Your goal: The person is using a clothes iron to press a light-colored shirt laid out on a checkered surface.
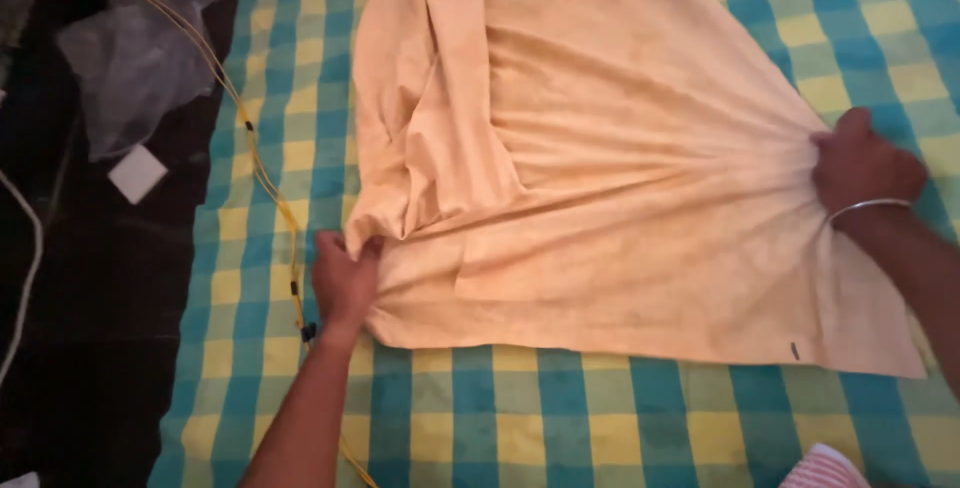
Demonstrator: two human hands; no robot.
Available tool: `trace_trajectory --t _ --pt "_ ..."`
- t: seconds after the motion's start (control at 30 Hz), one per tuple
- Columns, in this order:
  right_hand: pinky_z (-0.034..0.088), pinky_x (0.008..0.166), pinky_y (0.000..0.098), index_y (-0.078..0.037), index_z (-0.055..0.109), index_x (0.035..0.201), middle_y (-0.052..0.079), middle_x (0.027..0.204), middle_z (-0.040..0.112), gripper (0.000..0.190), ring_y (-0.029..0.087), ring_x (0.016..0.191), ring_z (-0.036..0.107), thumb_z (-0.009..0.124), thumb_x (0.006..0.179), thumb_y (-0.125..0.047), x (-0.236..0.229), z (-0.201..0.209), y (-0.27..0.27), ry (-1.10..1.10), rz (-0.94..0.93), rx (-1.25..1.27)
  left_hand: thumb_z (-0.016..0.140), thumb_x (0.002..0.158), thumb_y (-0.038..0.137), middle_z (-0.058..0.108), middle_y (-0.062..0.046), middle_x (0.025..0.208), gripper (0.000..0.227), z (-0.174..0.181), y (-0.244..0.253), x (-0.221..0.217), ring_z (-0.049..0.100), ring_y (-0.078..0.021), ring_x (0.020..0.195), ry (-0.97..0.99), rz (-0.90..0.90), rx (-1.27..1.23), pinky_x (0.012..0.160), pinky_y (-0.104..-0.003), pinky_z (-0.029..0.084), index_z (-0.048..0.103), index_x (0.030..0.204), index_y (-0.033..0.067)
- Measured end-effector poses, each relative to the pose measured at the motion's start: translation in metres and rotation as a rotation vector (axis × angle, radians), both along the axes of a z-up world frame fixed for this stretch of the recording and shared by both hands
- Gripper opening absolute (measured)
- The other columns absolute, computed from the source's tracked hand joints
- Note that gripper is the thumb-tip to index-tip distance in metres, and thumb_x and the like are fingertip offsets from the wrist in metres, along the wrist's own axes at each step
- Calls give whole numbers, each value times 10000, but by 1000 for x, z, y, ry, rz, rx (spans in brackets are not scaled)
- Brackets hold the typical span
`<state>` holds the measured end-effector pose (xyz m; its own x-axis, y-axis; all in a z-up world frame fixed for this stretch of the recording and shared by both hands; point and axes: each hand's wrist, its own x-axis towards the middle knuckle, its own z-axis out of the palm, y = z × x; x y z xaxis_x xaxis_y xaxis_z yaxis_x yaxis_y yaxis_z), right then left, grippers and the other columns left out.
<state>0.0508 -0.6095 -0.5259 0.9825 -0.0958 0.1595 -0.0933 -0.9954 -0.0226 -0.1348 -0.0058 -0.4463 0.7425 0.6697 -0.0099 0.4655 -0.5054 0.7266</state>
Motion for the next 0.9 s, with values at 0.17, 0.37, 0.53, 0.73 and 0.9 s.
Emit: trace_trajectory --t 0.17,0.37,0.53,0.73,0.9 --pt "527 706 527 -102 612 1092 195 1094 711 367 412 971 691 725 895 -389 -33 59 38 -491 116 -90 779 897 431 677 -272 1098 667 -4 -17 -16 654 -514 970 144 -71 393 784 -543 508 466 1308 9" --pt "489 898 445 -140 676 1061 128 1137 633 375 332 1075 576 779 746 -315 -132 44 2 74 701 180 862 793 338 701 -230 969 674 20 -18 -44 703 -410 839 177 -68 -19 706 -509 561 543 1219 -75" --pt "509 929 408 -223 623 1224 15 1247 615 625 245 1199 572 768 616 -230 -192 94 2 541 610 -4 813 797 191 697 -113 832 338 0 33 -71 662 -246 669 392 -50 -720 601 -407 560 659 1036 8" --pt "529 965 368 -210 509 1355 -2 1249 593 622 216 1179 590 665 756 -157 -199 71 -25 548 645 -224 813 841 169 688 -73 793 259 -16 29 -97 659 -189 626 167 3 -953 574 -354 571 619 957 44" --pt "532 924 344 -203 472 1379 1 1311 557 572 211 1157 574 591 826 -116 -180 87 -40 646 837 -446 813 837 170 665 -94 747 267 -9 3 -119 642 -199 553 244 18 -838 503 -377 571 634 946 5"
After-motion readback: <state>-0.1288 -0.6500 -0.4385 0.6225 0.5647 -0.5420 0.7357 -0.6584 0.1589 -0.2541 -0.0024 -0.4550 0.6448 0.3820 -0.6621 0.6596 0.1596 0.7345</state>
